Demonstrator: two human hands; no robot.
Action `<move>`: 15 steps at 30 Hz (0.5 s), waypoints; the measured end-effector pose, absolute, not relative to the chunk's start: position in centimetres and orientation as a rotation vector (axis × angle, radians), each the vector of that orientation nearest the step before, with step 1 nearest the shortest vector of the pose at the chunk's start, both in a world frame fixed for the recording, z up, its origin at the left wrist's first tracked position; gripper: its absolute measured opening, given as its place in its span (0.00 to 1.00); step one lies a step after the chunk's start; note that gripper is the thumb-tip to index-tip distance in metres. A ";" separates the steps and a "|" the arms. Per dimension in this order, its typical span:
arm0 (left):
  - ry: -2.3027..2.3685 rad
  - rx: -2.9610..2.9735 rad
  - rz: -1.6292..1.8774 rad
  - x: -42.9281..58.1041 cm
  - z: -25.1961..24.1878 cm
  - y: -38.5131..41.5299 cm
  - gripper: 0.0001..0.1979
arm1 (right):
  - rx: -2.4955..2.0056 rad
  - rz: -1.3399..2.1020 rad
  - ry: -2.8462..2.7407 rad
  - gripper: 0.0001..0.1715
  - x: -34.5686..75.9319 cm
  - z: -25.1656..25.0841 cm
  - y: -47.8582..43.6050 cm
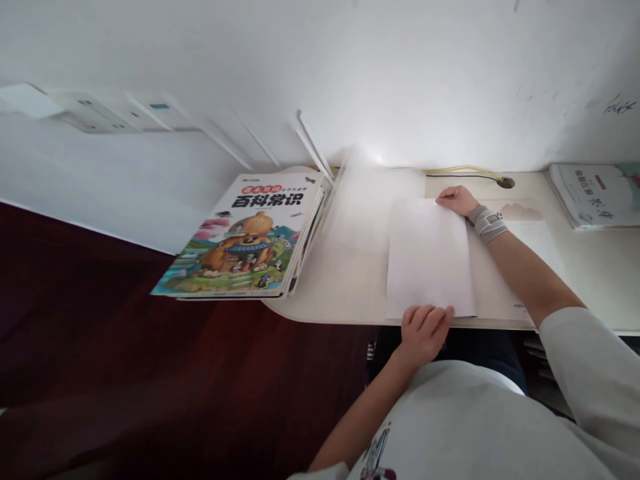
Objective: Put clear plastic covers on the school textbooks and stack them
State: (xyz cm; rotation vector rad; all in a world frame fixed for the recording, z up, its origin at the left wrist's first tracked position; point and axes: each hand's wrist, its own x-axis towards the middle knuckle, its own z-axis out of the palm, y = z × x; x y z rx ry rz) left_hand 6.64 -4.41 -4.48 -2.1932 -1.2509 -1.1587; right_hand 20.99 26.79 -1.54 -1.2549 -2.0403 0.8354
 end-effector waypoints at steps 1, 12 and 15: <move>-1.239 -2.202 -1.167 6.7 -4.3 -4.3 0.10 | -1.236 0.830 -2.044 0.12 21.0 -1.6 26.8; -1.290 -2.260 -1.099 6.1 -3.8 -5.0 0.09 | -1.253 0.750 -2.088 0.13 19.2 -1.5 25.8; -1.348 -2.221 -1.130 6.3 -3.7 -5.3 0.09 | -1.240 0.735 -2.073 0.14 18.9 -1.4 25.6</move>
